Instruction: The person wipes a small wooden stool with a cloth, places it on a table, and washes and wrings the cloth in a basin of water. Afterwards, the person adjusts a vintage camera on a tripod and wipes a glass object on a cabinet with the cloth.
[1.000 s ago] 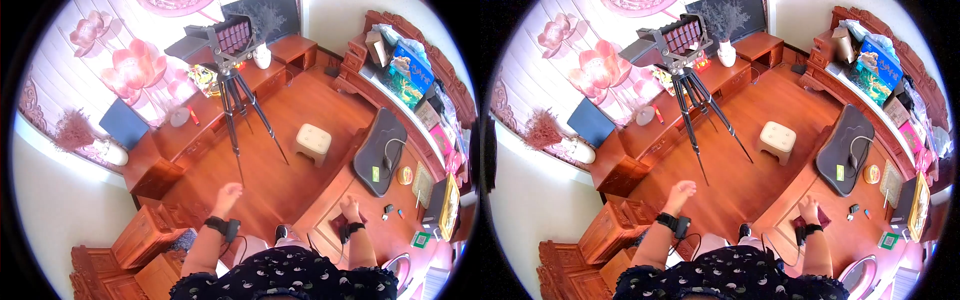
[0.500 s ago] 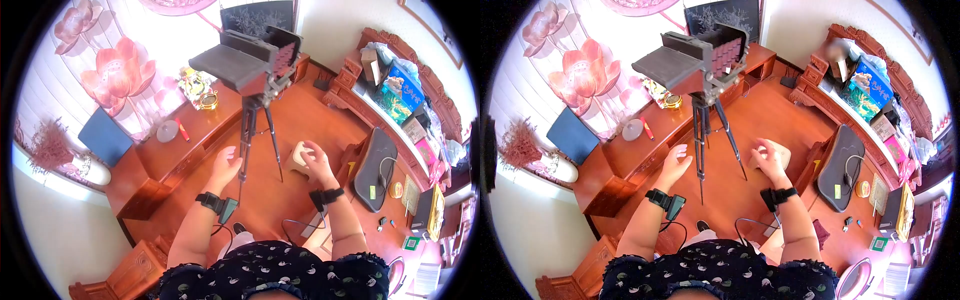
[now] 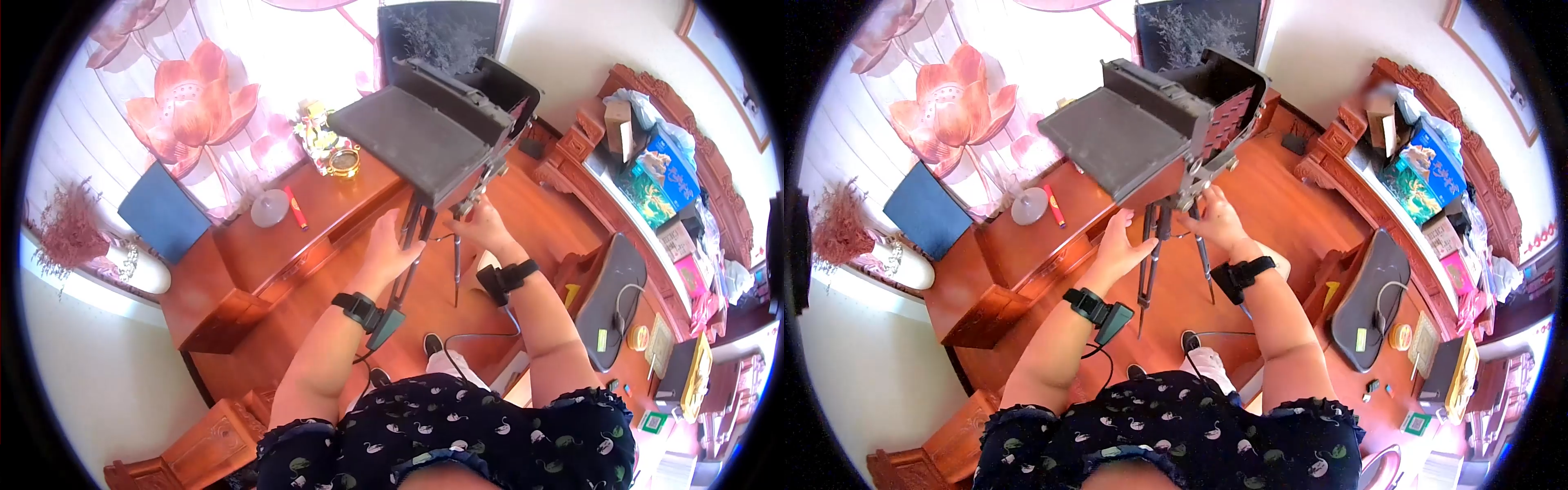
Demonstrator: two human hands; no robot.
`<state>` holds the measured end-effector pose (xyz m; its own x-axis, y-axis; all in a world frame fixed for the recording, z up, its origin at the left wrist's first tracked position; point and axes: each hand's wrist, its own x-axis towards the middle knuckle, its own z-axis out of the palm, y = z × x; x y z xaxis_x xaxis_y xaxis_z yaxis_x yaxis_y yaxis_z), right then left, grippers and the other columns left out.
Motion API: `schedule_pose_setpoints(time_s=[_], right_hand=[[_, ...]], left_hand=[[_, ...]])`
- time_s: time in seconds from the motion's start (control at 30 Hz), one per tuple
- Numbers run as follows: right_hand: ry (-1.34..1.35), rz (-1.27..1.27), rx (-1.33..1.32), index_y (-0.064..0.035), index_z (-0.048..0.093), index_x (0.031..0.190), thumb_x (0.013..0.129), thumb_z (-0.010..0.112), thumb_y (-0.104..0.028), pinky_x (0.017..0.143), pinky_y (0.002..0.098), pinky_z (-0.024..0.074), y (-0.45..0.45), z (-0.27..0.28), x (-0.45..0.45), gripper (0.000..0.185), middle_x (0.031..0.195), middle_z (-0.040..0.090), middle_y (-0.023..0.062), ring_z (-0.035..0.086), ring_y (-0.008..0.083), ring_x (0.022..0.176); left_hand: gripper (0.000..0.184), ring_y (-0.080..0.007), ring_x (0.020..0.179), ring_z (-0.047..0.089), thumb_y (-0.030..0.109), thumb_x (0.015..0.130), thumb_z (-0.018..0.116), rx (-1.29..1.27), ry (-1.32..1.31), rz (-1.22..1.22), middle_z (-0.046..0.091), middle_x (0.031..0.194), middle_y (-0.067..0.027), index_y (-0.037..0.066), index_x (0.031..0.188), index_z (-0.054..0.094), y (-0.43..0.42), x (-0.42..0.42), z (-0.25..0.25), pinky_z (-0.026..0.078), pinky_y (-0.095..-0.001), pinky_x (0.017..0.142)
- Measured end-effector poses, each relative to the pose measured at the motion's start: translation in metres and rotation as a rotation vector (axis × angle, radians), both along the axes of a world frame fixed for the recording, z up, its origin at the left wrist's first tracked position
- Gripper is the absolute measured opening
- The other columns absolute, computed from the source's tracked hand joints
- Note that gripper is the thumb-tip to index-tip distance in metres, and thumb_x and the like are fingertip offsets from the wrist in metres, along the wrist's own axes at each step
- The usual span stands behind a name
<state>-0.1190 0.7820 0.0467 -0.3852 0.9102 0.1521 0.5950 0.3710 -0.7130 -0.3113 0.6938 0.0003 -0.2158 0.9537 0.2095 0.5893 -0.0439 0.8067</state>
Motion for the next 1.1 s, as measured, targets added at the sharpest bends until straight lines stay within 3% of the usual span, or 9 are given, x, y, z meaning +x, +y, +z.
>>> schedule_pose_setpoints(time_s=[0.13,0.23,0.33,0.4,0.5,0.6,0.77,0.93,1.1], right_hand=[[0.164,0.25,-0.037,-0.0095,0.058,0.105,0.064,0.071,-0.02,0.072,0.0343,0.0473,0.033,-0.015,0.001,0.044,0.094,0.06,0.014,0.06,0.0267,0.081],[0.148,0.381,-0.152,-0.0099,0.062,0.097,0.065,0.067,-0.012,0.069,0.0317,0.0471,0.046,-0.01,0.001,0.033,0.075,0.062,0.01,0.059,0.0244,0.07],[0.239,0.591,-0.071,-0.009,0.062,0.1,0.066,0.066,-0.01,0.068,0.0311,0.047,0.054,0.003,0.0,0.034,0.079,0.063,0.0086,0.059,0.0186,0.072],[0.191,0.652,-0.178,-0.0045,0.058,0.107,0.069,0.065,-0.009,0.072,0.0298,0.0459,0.052,0.018,0.001,0.039,0.085,0.063,0.007,0.054,0.0113,0.077],[0.335,0.709,-0.154,-0.0041,0.059,0.105,0.068,0.066,-0.01,0.071,0.0298,0.0454,0.056,0.008,-0.001,0.039,0.085,0.061,0.0072,0.054,0.014,0.077],[0.309,0.728,-0.068,-0.0038,0.06,0.102,0.066,0.068,-0.011,0.068,0.0302,0.0448,0.066,0.006,-0.003,0.037,0.082,0.058,0.0067,0.053,0.017,0.075],[0.2,0.741,0.015,-0.002,0.061,0.092,0.066,0.068,-0.015,0.066,0.0334,0.0445,0.069,0.01,-0.005,0.031,0.081,0.059,0.0088,0.054,0.0211,0.073],[0.306,0.742,0.029,-0.0015,0.059,0.088,0.065,0.067,-0.017,0.065,0.0342,0.0443,0.069,0.014,-0.007,0.029,0.082,0.059,0.0104,0.055,0.023,0.075],[0.089,0.817,0.103,-0.0043,0.06,0.089,0.064,0.065,-0.02,0.066,0.0337,0.0444,0.079,0.014,-0.012,0.03,0.083,0.06,0.011,0.056,0.0225,0.076]], left_hand=[[0.061,-0.0368,0.11,0.047,0.023,0.069,0.07,-0.065,-0.017,-0.068,0.052,0.112,-0.0216,0.0,0.12,0.044,0.003,0.012,0.04,0.038,-0.0413,0.093],[0.048,-0.0352,0.1,0.053,0.022,0.071,0.067,0.104,0.07,-0.003,0.057,0.102,-0.0165,0.006,0.113,0.051,0.007,0.024,0.044,0.043,-0.041,0.084],[0.041,-0.0328,0.091,0.057,0.024,0.071,0.066,0.074,0.078,-0.003,0.059,0.097,-0.015,0.008,0.107,0.056,0.009,0.03,0.049,0.046,-0.0398,0.077],[0.042,-0.0339,0.094,0.056,0.026,0.07,0.067,-0.25,-0.019,-0.01,0.059,0.1,-0.0165,0.007,0.106,0.057,0.009,0.036,0.07,0.046,-0.0401,0.079],[0.036,-0.0225,0.072,0.055,0.024,0.066,0.069,-0.054,0.031,0.036,0.056,0.078,-0.0099,0.002,0.092,0.057,0.021,0.034,0.042,0.045,-0.0331,0.064],[0.035,-0.0214,0.067,0.063,0.034,0.074,0.068,-0.153,0.111,0.066,0.065,0.07,-0.0092,0.003,0.089,0.065,0.027,0.033,0.043,0.049,-0.0311,0.065],[0.042,-0.0213,0.093,0.06,0.038,0.077,0.065,-0.249,0.015,0.045,0.064,0.103,-0.0085,0.011,0.109,0.059,0.035,0.028,0.042,0.047,-0.0315,0.081],[0.039,-0.0196,0.091,0.06,0.027,0.075,0.066,-0.236,-0.133,0.085,0.064,0.099,-0.0082,0.007,0.107,0.058,0.027,0.047,0.069,0.047,-0.0315,0.08],[0.035,-0.0174,0.087,0.06,0.019,0.073,0.067,-0.149,-0.281,0.082,0.064,0.095,-0.0073,0.004,0.103,0.058,0.023,0.055,0.082,0.047,-0.0319,0.079]])
